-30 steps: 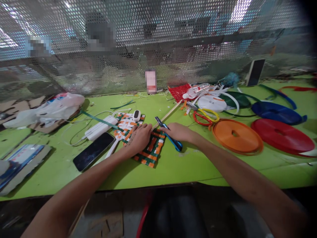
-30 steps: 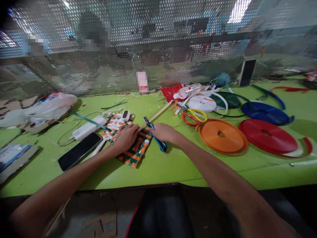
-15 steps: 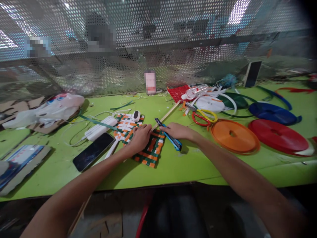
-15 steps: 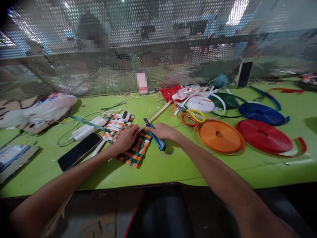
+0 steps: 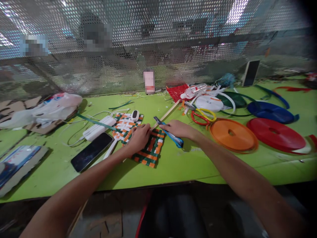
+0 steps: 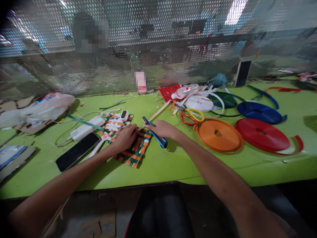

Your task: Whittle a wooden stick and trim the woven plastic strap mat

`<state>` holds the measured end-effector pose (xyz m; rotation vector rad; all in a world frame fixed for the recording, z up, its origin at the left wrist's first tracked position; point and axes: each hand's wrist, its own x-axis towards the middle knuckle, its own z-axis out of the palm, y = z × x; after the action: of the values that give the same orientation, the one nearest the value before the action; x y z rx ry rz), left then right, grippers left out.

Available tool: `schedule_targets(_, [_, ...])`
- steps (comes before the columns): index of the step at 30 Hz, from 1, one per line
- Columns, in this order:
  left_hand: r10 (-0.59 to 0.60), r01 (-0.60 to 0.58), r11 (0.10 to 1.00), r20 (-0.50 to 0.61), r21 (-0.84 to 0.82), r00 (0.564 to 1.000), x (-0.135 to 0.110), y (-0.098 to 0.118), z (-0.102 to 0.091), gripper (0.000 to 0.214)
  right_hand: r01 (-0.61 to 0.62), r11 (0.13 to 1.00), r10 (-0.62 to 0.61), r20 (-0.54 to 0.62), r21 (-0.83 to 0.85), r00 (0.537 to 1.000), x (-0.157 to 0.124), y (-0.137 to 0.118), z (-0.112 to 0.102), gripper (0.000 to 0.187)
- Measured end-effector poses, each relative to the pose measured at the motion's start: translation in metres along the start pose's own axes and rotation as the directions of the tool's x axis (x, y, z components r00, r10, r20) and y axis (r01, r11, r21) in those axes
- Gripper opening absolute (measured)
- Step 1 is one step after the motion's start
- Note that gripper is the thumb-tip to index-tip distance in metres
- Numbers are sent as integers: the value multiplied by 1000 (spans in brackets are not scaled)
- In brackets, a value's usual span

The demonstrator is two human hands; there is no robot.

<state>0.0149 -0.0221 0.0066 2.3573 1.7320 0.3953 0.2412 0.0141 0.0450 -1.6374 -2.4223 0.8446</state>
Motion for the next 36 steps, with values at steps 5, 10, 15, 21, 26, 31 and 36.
schedule_targets(5, [13, -12, 999, 11, -32, 1000, 1, -4, 0, 16, -64, 982, -2, -347, -178, 938, -1, 3, -1, 49])
schedule_targets(10, [-23, 23, 999, 12, -34, 1000, 1, -3, -1, 15, -40, 960, -61, -347, -276, 936, -1, 4, 4, 45])
schedule_targets(15, [-44, 44, 998, 4, -35, 999, 1, -1, -1, 15, -13, 917, -90, -241, -398, 966, -10, -7, 12, 37])
schedule_targets(21, [-87, 87, 996, -19, 11, 996, -2, 1, -2, 18, -30, 822, -115, -217, -569, 969, -22, -17, 12, 32])
schedule_targets(26, [-31, 35, 993, -33, 110, 999, -5, 2, 0, 25, -56, 753, -182, -289, -656, 940, -26, -18, 12, 30])
schedule_targets(31, [-37, 40, 991, -21, 125, 999, -6, 4, -1, 23, -24, 781, -161, -238, -624, 958, -30, -23, 14, 31])
schedule_targets(36, [-32, 34, 986, -14, 163, 999, -10, 6, -1, 22, -122, 790, -66, -281, -601, 957, -35, -26, 11, 33])
